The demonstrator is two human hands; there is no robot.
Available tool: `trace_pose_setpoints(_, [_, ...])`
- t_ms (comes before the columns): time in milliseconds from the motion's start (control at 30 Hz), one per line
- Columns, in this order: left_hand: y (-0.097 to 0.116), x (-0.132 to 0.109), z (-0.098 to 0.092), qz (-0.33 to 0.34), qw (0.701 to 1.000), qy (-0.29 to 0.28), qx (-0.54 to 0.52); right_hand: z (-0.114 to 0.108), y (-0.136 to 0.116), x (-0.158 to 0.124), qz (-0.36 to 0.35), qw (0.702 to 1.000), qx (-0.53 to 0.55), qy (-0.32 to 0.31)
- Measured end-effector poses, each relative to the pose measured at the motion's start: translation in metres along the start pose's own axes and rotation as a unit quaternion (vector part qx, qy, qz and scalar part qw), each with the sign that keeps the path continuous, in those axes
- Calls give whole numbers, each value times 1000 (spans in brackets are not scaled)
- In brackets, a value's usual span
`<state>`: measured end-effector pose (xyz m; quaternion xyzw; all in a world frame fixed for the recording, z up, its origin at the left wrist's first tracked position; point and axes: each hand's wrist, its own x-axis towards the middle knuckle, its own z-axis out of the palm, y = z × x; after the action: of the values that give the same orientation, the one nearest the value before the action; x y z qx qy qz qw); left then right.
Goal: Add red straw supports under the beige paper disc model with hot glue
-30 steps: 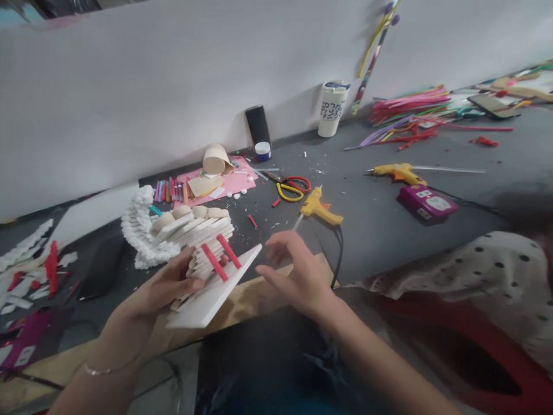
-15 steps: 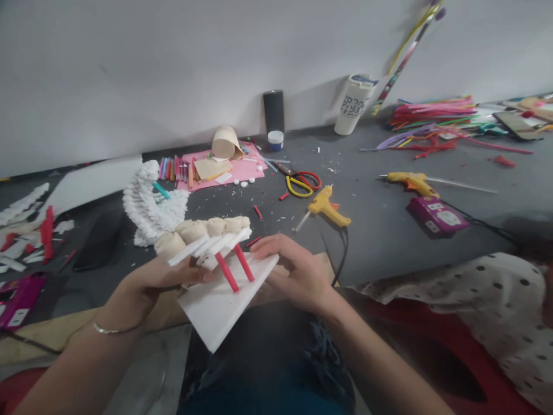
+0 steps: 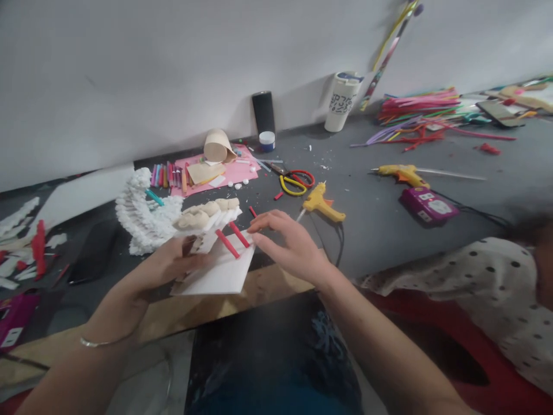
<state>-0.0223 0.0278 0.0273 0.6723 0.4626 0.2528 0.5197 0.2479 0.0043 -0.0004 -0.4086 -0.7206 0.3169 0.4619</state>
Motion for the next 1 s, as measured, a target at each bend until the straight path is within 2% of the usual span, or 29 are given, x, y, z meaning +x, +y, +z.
trace_pose_setpoints(100, [-2, 1, -1, -10, 998, -20, 50, -5, -3, 9, -12, 998, -24, -51])
trace_pose_setpoints(167, [-4, 1, -1, -9, 998, -11, 67, -6, -2, 12, -7, 996, -20, -89])
trace_pose_setpoints(333, [-17, 4, -1, 13, 995, 5, 103, -2, 14, 16, 45, 988, 23, -147])
trace_pose_setpoints(433, [-26, 8, -1, 19, 991, 7, 129, 6, 31, 20, 24, 988, 20, -148])
trace_pose_setpoints(567, [-40, 15, 1, 26, 977, 44, 206, 20, 57, 26, -21, 991, -15, -128])
trace_pose_setpoints(733, [-57, 18, 4, 35, 960, 63, 272, 35, 83, 29, -33, 989, -77, -125])
trace_pose_setpoints(1000, [-63, -21, -21, -1, 949, 116, 294, 37, 90, 24, -49, 986, -81, -134])
